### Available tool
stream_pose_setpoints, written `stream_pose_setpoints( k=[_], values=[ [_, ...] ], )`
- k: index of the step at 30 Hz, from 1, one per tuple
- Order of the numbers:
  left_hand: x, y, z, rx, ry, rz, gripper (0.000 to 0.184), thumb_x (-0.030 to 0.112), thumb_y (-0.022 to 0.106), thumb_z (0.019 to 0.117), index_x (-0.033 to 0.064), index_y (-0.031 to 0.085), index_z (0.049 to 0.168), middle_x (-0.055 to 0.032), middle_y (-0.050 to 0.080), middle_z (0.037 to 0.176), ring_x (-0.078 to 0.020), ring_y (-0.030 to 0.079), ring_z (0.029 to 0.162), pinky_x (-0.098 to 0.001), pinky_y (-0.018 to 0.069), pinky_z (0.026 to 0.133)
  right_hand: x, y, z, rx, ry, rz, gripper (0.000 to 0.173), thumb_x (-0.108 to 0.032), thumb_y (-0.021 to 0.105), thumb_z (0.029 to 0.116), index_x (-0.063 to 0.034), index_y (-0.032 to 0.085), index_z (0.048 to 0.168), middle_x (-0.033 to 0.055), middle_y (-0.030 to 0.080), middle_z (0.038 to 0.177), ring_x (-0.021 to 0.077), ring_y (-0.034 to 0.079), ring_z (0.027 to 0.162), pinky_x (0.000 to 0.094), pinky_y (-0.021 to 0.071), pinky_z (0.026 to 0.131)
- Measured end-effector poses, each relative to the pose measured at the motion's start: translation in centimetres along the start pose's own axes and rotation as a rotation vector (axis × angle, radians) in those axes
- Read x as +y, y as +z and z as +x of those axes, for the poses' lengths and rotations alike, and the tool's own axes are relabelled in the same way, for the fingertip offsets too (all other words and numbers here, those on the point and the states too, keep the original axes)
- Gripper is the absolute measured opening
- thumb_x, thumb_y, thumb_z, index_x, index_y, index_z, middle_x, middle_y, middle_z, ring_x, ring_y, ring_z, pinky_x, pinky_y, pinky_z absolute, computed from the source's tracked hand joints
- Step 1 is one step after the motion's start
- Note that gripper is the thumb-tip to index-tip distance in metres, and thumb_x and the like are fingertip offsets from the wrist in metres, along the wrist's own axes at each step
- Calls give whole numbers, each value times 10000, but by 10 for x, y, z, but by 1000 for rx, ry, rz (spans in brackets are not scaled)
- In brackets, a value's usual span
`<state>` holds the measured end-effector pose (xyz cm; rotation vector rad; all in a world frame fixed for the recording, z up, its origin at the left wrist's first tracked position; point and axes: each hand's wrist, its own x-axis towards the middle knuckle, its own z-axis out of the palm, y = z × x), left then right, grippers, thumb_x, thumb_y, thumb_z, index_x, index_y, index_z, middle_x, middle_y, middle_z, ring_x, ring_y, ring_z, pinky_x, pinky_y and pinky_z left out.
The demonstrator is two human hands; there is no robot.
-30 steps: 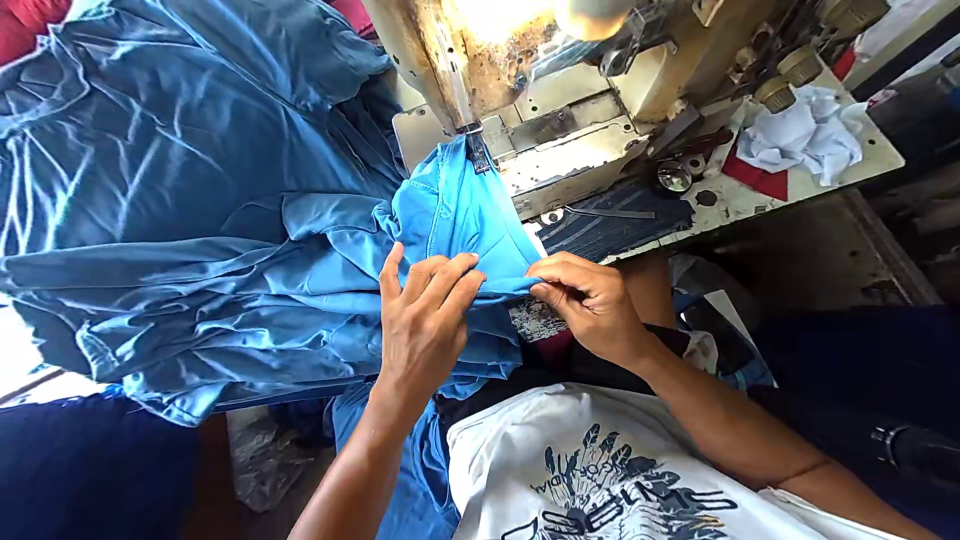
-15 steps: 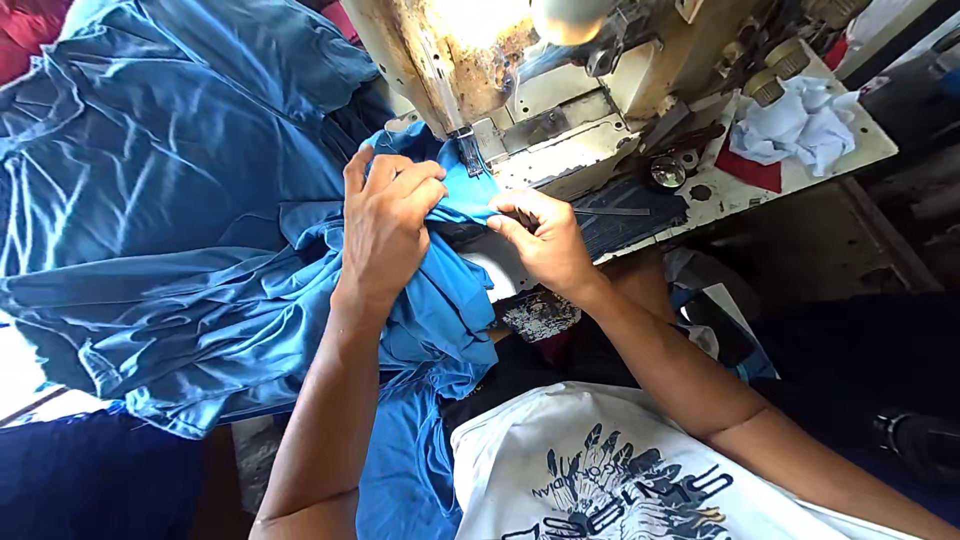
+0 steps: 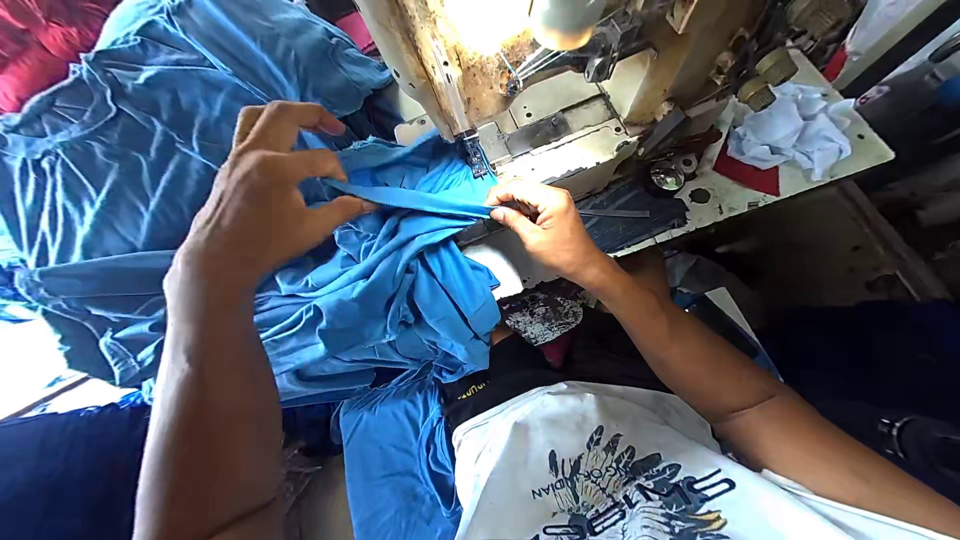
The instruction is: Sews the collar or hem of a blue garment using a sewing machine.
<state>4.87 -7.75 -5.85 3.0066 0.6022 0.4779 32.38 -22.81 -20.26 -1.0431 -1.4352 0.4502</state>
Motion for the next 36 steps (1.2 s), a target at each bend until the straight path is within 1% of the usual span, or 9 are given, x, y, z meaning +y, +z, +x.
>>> stream_pose_setpoints(
  k=[3,6,10,12,14,16,18,20,36],
  values=[
    [50,-7,-12,131,201,-343,252,251,775,862,63,629,779,-135,657,1260,-302,579,1280,-513,469,1102,-11,-12,3,-168,-49,-87,125,-57,634,994,-11,733,1055,86,712,1034,124,677,962,288,572,879],
    [95,19,-23,112,358,-480,237,188,756,854,110,614,681,-60,723,966,-220,705,1000,-426,599,889,-40,-22,-8,-388,-137,-51,125,-41,663,966,-21,747,1056,67,706,1015,118,669,945,283,579,866],
    [112,61,-25,150,391,-438,246,224,773,894,95,645,727,0,645,721,-148,641,759,-388,524,789,-54,-26,-40,-426,-163,-70,118,-36,686,958,-17,756,1051,67,720,1086,134,680,1053,298,580,944],
    [114,79,-26,201,295,-242,325,429,790,882,112,722,913,-13,654,788,-152,605,757,-371,478,764,-48,-25,-55,-362,-143,-137,117,-42,670,974,-16,749,1056,65,719,1097,128,684,1063,291,585,943],
    [112,94,-27,151,220,-23,473,551,753,861,197,746,1175,-76,641,1196,-262,563,1077,-481,392,948,-45,-23,-67,-280,-128,-157,119,-39,675,976,-6,744,1068,77,722,1117,137,691,1082,301,592,959],
    [104,107,-25,84,225,60,330,329,695,917,205,722,1221,-97,503,1524,-335,441,1395,-600,286,1130,-44,-19,-78,-199,-117,-160,123,-38,686,970,2,747,1070,87,724,1137,147,700,1081,314,608,942],
    [96,115,-26,73,241,93,169,92,607,936,119,731,1047,-80,564,1486,-313,484,1395,-618,280,1155,-44,-17,-87,-129,-98,-141,115,-30,679,973,14,744,1057,97,724,1137,161,701,1082,329,611,940],
    [95,112,-27,62,224,124,144,57,584,922,88,717,968,-67,689,1286,-292,601,1246,-611,332,1110,-45,-14,-92,-78,-65,-105,115,-22,667,978,25,738,1055,100,721,1127,161,699,1066,325,614,922],
    [53,84,26,85,215,230,211,63,522,922,70,682,1060,-111,680,1257,-377,597,1190,-597,392,1026,-23,2,-34,78,145,-112,113,-81,635,1006,-28,724,1053,48,700,1012,72,623,750,232,546,652]
  ],
)
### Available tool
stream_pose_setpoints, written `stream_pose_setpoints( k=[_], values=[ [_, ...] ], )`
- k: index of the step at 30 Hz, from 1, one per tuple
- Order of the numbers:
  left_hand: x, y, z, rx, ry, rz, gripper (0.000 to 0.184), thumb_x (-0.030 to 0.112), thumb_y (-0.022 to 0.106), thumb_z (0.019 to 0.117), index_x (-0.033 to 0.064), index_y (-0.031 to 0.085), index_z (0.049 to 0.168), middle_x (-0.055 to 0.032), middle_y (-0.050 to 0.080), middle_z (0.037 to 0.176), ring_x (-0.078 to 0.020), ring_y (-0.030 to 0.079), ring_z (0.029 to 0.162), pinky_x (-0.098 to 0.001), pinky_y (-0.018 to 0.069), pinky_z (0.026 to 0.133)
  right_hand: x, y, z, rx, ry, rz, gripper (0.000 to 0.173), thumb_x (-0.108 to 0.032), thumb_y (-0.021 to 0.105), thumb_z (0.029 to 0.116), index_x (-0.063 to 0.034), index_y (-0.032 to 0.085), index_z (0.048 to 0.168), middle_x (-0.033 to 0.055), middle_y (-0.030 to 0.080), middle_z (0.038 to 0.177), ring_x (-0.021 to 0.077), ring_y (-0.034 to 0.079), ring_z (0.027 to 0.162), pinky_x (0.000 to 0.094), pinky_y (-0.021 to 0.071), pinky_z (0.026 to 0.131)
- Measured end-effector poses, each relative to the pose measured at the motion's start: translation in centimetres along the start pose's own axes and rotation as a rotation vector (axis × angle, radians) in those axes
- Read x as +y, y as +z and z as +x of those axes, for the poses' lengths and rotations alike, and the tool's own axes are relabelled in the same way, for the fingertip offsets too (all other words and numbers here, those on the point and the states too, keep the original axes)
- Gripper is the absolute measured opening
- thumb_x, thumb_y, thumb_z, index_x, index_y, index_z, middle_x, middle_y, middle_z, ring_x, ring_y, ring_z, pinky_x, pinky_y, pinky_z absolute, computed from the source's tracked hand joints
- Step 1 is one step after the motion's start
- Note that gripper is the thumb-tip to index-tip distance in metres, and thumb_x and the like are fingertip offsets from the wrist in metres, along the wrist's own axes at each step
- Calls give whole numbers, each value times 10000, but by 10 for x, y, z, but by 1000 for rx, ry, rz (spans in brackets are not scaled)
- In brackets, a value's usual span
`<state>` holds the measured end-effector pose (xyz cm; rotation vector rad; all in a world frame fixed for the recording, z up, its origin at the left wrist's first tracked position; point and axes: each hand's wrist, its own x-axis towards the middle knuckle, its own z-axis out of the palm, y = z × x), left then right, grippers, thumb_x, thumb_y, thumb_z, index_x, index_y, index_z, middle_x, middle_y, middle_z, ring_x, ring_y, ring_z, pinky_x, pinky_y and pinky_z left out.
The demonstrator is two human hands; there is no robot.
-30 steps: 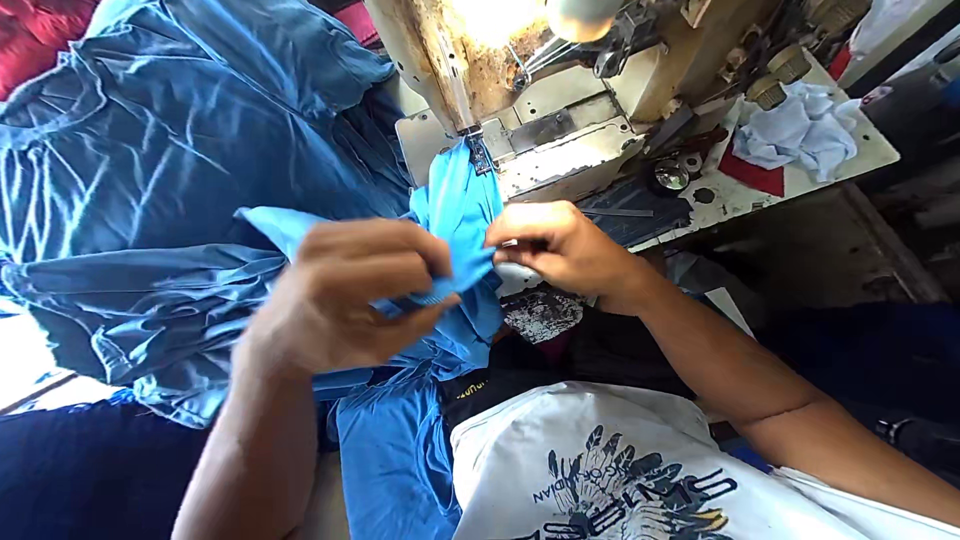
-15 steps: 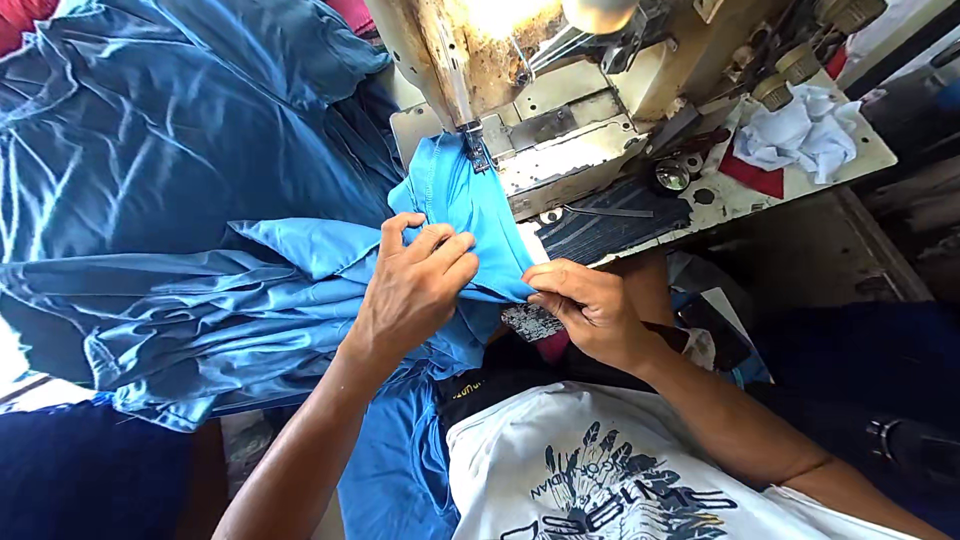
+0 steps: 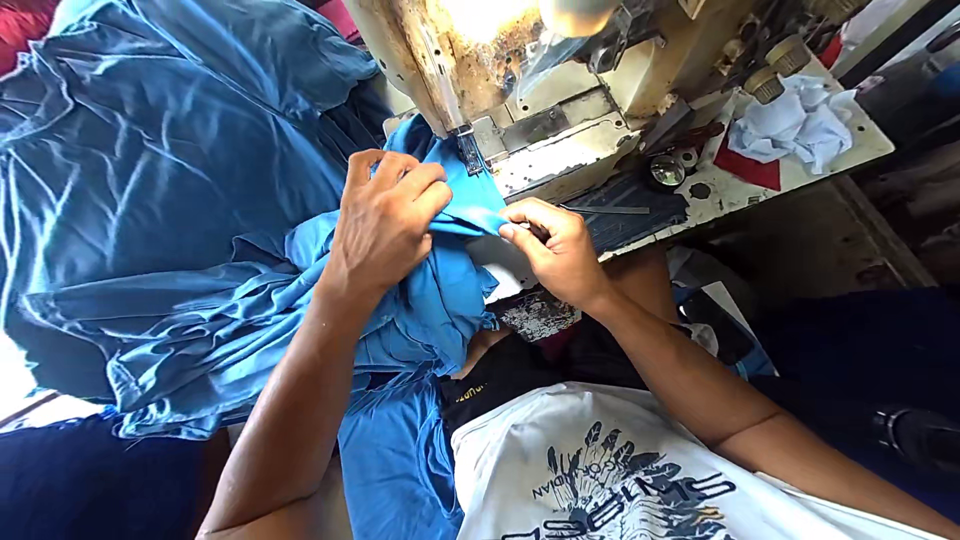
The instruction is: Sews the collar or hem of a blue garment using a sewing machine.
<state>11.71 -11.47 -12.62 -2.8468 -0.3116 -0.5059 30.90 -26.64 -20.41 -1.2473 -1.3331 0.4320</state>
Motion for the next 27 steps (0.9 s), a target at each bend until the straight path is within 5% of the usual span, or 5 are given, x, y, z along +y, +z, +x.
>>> stream_pose_setpoints(
  k=[5,12,16,20,27],
  values=[
    [5,-1,3,27,-33,-135,257,120,515,920,100,690,1108,-147,616,1249,-387,538,1211,-585,374,1032,2,6,18,17,-39,11,99,-24,627,990,-29,717,1033,68,702,1033,94,655,842,244,567,766],
    [-11,-38,4,-142,-80,-113,624,719,534,931,118,699,964,-189,597,1256,-439,539,1188,-674,388,982,21,6,33,-41,-186,96,121,18,622,975,19,722,1042,115,718,1092,149,688,1015,298,584,904],
    [-70,-65,-11,-231,-229,-6,718,738,498,934,67,724,1053,-247,551,1364,-531,456,1294,-765,320,1022,20,3,36,-68,-187,83,129,9,611,984,16,719,1053,112,717,1089,143,688,1001,298,584,898],
    [-60,-92,-22,-46,-101,-396,361,421,668,932,77,690,823,-113,561,1442,-316,467,1388,-536,389,1136,15,-5,43,-146,-176,37,121,-31,605,997,-10,713,1049,88,708,1047,117,672,925,279,572,835],
    [50,-62,-31,175,164,-844,288,158,694,900,118,574,641,30,624,670,-128,673,749,-462,586,914,-31,-23,8,-444,-377,30,135,-14,677,942,-20,750,1056,70,711,1055,133,679,988,305,591,880]
  ],
)
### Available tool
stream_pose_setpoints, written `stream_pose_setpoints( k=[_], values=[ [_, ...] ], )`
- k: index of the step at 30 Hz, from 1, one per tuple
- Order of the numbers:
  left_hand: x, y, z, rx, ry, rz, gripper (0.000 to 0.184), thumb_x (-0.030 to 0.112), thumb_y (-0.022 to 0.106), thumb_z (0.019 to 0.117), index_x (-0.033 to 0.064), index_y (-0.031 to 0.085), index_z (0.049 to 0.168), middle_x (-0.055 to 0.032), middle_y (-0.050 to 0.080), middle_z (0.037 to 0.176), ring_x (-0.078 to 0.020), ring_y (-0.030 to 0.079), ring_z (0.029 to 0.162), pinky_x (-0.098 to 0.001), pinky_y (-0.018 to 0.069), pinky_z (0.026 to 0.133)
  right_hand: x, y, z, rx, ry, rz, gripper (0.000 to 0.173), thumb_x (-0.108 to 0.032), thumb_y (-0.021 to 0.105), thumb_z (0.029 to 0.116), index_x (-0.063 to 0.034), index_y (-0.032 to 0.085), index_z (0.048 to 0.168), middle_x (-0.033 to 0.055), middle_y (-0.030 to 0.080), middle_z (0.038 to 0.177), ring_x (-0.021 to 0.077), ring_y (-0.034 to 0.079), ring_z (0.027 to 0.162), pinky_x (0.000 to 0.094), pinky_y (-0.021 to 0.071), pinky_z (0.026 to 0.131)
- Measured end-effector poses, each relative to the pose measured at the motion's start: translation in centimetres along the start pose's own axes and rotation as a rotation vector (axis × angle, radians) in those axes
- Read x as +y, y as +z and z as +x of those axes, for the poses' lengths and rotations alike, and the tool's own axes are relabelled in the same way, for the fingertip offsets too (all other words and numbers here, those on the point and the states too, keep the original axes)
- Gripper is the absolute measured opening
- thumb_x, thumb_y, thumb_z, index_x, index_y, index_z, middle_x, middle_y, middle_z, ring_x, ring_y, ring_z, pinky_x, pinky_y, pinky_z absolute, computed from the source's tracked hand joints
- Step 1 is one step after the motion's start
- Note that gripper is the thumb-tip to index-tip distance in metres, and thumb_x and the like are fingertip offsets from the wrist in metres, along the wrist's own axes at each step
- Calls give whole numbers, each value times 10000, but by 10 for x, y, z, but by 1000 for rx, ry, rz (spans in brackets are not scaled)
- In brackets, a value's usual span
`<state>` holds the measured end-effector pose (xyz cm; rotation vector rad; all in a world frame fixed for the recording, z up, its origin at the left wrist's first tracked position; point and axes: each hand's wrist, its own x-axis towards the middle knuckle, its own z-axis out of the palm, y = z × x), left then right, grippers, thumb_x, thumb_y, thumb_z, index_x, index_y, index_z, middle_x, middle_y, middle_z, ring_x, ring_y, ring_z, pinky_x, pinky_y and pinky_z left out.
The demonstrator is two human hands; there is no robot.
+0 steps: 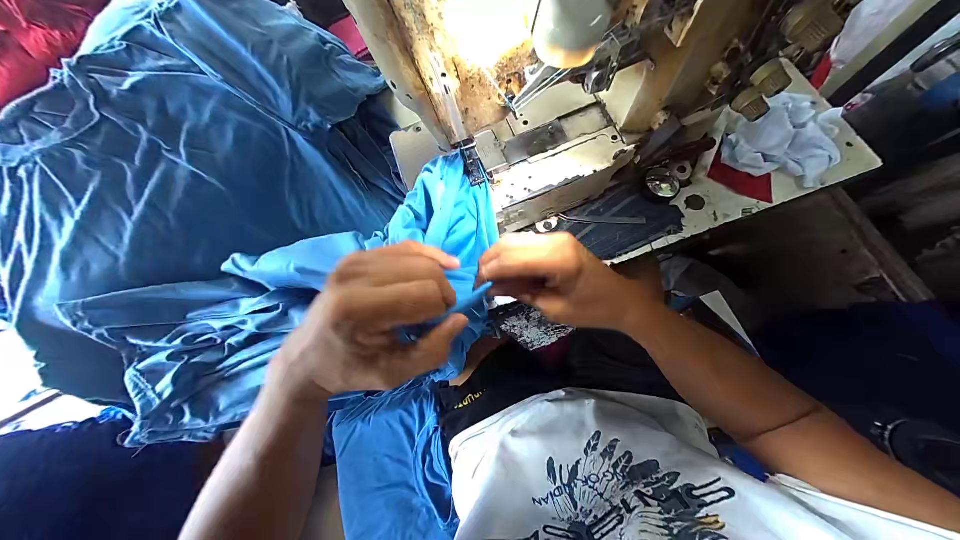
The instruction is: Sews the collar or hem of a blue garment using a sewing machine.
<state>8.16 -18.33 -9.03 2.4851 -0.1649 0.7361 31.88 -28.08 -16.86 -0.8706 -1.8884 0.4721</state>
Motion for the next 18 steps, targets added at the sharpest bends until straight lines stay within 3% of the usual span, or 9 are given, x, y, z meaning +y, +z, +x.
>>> stream_pose_setpoints(
  k=[2,3,4,5,6,8,11,14,18],
  values=[
    [-8,23,-8,56,-11,88,272,231,745,909,91,630,706,6,628,681,-114,639,707,-334,554,721,-5,10,-19,46,36,-80,134,-37,668,969,-28,757,1069,66,716,1119,133,685,1049,302,596,898],
    [-12,30,-12,39,-44,236,295,352,766,914,97,665,805,-14,651,763,-134,640,772,-340,530,758,-5,15,-30,86,65,-101,134,-41,661,978,-22,752,1075,72,715,1141,134,689,1061,304,603,900],
    [-17,33,-14,-25,-96,420,350,463,749,910,122,717,978,-41,689,950,-189,647,949,-412,497,916,-4,19,-39,130,98,-103,138,-46,659,986,-15,748,1086,78,714,1155,135,692,1068,306,608,902],
    [-24,35,-15,-114,-151,562,391,472,722,912,162,724,1149,-79,659,1185,-277,590,1156,-540,386,1078,-3,22,-47,175,130,-94,141,-52,661,989,-6,747,1091,82,714,1154,136,694,1064,306,611,902],
    [-34,37,-17,-177,-196,650,360,365,708,891,187,719,1202,-118,589,1368,-364,515,1302,-672,260,1154,-3,25,-53,216,157,-76,136,-48,663,988,5,744,1082,87,716,1143,142,697,1061,312,612,911],
    [-48,39,-22,-194,-264,703,233,132,692,818,151,744,1045,-145,512,1491,-428,415,1414,-784,139,1151,-3,28,-60,277,197,-30,117,-36,662,985,19,738,1056,91,717,1123,152,698,1052,320,615,917],
    [-46,35,-20,-145,-303,743,141,105,658,794,109,731,914,-138,540,1465,-393,428,1423,-746,167,1172,-2,29,-60,325,262,13,106,-29,660,983,19,732,1046,86,717,1110,142,702,1018,303,622,879],
    [-47,28,-12,-146,-322,772,164,97,654,788,81,723,937,-150,554,1441,-403,455,1395,-723,206,1164,4,28,-51,347,280,9,105,-18,658,976,16,730,1045,82,716,1090,123,698,978,284,618,847],
    [-58,14,-6,-139,-288,790,234,110,607,833,39,705,1034,-172,617,1318,-413,559,1240,-634,375,1064,19,27,-32,366,292,-8,115,-25,649,977,11,730,1050,86,715,1057,118,692,950,277,608,835]
  ],
)
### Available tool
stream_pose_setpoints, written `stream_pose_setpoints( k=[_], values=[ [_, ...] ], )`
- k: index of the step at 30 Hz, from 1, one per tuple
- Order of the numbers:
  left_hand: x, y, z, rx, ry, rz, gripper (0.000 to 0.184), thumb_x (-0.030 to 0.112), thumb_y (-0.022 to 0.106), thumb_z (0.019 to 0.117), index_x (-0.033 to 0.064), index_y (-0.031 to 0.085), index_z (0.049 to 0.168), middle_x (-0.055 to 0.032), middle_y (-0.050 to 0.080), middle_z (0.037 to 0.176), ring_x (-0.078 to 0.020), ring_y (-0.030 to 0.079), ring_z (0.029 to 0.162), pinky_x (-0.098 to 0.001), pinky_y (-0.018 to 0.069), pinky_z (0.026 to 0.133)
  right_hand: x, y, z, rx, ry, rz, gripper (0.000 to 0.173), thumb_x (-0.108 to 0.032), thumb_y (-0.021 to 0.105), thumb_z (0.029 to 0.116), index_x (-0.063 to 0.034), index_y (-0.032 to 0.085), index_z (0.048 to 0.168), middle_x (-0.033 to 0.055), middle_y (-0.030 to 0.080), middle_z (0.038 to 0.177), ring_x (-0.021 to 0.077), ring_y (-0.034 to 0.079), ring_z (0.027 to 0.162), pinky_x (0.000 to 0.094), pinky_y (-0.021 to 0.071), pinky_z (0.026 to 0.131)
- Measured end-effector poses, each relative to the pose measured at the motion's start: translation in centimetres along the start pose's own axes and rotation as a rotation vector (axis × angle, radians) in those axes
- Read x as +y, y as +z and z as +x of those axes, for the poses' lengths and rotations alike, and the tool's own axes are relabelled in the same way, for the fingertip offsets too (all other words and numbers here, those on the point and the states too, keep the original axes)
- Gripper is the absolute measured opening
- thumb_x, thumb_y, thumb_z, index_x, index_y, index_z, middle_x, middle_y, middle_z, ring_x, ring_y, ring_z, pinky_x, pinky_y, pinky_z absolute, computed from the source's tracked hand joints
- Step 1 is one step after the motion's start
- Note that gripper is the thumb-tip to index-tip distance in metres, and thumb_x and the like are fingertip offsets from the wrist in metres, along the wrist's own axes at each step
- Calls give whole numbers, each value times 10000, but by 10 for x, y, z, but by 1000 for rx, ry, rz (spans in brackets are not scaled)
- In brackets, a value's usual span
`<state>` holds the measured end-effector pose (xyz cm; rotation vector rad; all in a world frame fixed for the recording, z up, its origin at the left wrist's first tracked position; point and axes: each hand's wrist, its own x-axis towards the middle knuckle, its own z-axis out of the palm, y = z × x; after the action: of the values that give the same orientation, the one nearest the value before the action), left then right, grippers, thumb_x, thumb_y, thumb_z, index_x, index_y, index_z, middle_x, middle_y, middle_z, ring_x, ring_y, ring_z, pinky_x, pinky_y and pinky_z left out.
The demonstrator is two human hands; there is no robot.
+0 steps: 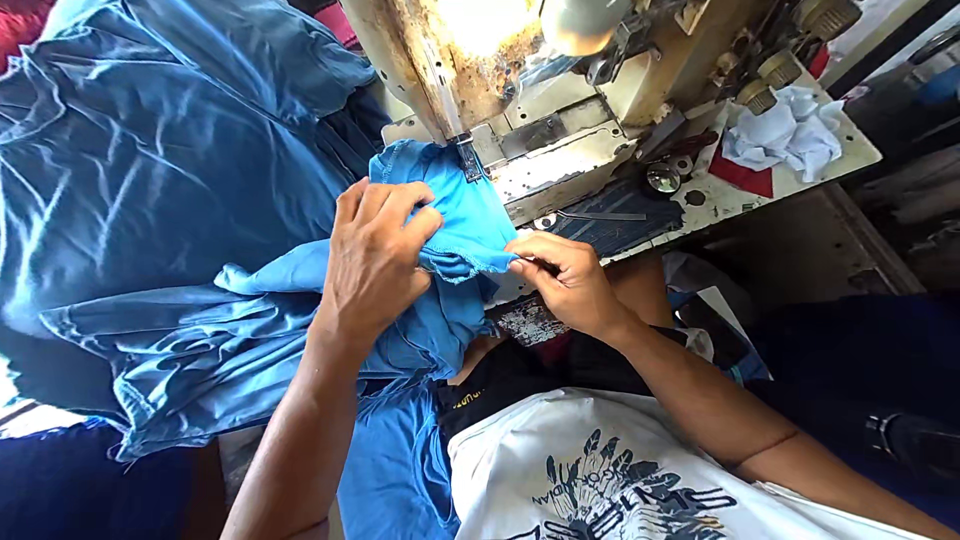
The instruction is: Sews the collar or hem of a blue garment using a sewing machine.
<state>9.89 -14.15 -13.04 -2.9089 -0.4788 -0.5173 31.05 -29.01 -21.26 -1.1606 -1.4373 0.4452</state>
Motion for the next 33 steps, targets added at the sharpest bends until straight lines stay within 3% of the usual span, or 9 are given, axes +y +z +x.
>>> stream_pose_setpoints(
  k=[5,11,14,17,21,26,29,31,33],
  values=[
    [-24,-17,12,-4,-13,-15,293,218,601,912,107,656,1177,-123,677,1206,-386,599,1116,-578,429,928,5,6,26,14,64,-8,104,-54,635,996,-36,734,1022,45,704,1031,80,651,820,247,570,713],
    [-70,-62,7,-223,-101,16,725,798,608,813,127,739,1055,-171,510,1488,-489,423,1354,-734,298,1044,5,7,41,23,94,87,92,-24,635,988,-34,716,1028,59,699,1041,96,650,813,250,568,724],
    [-67,-75,5,-113,62,-219,438,537,697,904,106,692,830,-99,608,1383,-340,473,1383,-622,309,1152,23,11,56,31,3,164,113,-35,623,996,-6,721,1043,89,713,1057,123,674,873,292,583,780],
    [-27,-73,5,-17,201,-512,245,261,689,928,114,631,741,-46,733,1048,-235,677,1127,-593,369,1186,23,3,61,-60,-52,126,129,-27,601,1007,-1,716,1060,97,713,1097,141,682,995,311,582,886],
    [18,-49,2,8,291,-676,186,144,680,910,99,654,732,-16,721,869,-177,713,923,-418,600,883,-11,-18,42,-321,-189,37,181,54,630,936,-16,736,1065,84,704,1088,143,674,1025,306,586,916],
    [41,-15,1,92,276,-781,135,126,725,905,67,692,788,-28,723,836,-128,696,813,-319,589,735,-14,-13,8,-271,-249,17,160,30,661,947,7,749,1079,100,711,1150,164,675,1115,315,584,967],
    [32,-9,0,38,214,-353,283,378,716,943,135,744,1085,-32,713,1147,-217,642,1115,-492,435,1066,-6,-11,-7,-152,-186,48,127,37,677,942,38,737,1054,115,716,1123,169,691,1078,323,598,955],
    [21,-3,-3,-47,141,-116,285,234,661,906,156,737,1170,-127,575,1438,-388,491,1362,-714,229,1158,-7,-13,-14,-107,-138,53,107,18,684,947,48,733,1037,118,717,1101,172,696,1054,330,603,941],
    [15,4,-7,-40,37,-50,269,109,659,827,128,746,1080,-160,511,1498,-432,404,1433,-774,171,1150,-9,-14,-15,-92,-107,40,92,4,682,953,39,729,1024,106,716,1081,162,695,1031,320,608,914]
  ],
)
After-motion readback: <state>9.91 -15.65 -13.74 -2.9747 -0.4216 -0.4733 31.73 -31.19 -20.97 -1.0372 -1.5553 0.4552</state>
